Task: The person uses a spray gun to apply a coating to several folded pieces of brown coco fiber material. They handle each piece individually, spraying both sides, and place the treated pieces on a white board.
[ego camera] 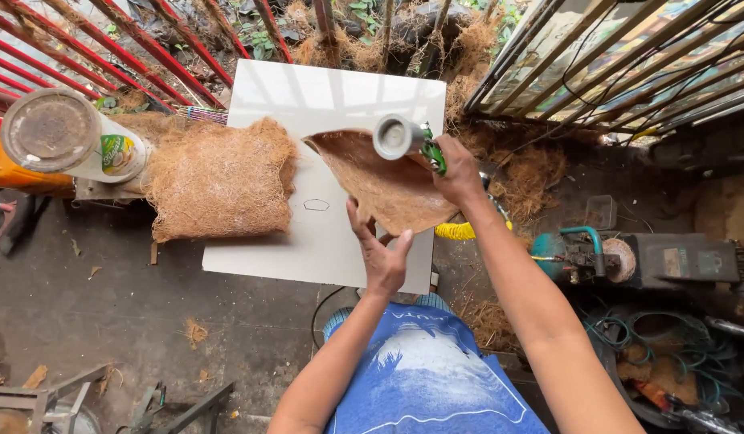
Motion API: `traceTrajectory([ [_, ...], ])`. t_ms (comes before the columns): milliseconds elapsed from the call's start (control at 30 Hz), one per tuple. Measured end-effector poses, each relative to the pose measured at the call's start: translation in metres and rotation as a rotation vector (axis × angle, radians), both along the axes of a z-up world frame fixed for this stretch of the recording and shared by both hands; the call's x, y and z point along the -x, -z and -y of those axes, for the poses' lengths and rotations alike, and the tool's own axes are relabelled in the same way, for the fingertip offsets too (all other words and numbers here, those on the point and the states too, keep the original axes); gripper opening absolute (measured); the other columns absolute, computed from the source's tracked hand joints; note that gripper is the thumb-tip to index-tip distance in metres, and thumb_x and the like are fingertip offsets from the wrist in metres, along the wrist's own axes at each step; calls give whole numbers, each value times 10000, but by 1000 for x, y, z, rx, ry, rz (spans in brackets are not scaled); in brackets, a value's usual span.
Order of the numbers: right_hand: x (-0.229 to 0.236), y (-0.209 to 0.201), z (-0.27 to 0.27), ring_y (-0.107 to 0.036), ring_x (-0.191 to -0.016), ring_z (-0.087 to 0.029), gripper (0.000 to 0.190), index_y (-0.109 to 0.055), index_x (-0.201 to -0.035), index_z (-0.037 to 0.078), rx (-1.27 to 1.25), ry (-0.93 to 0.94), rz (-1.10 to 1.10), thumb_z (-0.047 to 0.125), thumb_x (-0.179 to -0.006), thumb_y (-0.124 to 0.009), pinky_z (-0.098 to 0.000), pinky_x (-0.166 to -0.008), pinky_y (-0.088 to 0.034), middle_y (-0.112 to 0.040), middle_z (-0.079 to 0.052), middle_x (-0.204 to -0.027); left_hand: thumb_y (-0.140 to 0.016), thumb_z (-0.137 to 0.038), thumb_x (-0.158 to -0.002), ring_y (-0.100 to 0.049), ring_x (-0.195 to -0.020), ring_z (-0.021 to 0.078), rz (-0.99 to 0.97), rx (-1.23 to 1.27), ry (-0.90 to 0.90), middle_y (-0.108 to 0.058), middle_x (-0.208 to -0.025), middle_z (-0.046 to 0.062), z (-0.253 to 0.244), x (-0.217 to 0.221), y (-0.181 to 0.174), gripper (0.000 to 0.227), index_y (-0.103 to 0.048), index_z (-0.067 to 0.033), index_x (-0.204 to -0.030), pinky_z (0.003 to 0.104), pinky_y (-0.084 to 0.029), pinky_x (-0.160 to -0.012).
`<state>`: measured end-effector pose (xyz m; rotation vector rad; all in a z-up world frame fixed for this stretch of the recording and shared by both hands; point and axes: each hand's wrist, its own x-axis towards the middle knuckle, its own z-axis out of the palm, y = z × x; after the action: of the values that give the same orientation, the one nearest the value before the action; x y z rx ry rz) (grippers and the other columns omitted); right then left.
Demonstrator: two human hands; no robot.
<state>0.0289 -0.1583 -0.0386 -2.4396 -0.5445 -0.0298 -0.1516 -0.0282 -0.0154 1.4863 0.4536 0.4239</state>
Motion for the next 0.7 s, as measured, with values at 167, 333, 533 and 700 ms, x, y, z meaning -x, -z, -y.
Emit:
traceTrajectory([
  [167,9,-20,4,-638,-809,-372,338,-560,-1051,76,-182,-55,-84,-48,-750,-648,-489,-731,-489,-586,-137,-868,-451,-604,-947,-274,-1426,381,-13,427,-236,-115,-1608,145,-59,-14,22,850,-31,-216,-1576,582,-473,-994],
  [333,11,-3,15,-636,-879,-438,411,-583,-1121,59,-181,-99,-49,-22,-731,-687,-511,-762,-492,-607,-196,-930,-641,-573,-885,-17,-1478,526,-149,665,-89,14,-1653,185,-124,-79,9,1015,14,-265,-1597,806,-325,-1009],
  [533,19,-12,17,-650,-877,-404,385,-612,-1123,97,-191,-102,-36,18,-756,-698,-480,-751,-503,-620,-171,-919,-789,-280,-814,-81,-1417,632,-219,711,105,85,-1630,227,-153,-147,52,1128,24,-269,-1598,834,-387,-889],
  [700,23,-17,10,-662,-914,-402,395,-622,-1159,89,-252,-50,-43,4,-777,-675,-465,-774,-514,-641,-187,-955,-594,28,-672,-266,-1385,604,-312,585,155,-69,-1605,293,-147,-141,61,1050,-143,-226,-1586,795,-464,-842],
])
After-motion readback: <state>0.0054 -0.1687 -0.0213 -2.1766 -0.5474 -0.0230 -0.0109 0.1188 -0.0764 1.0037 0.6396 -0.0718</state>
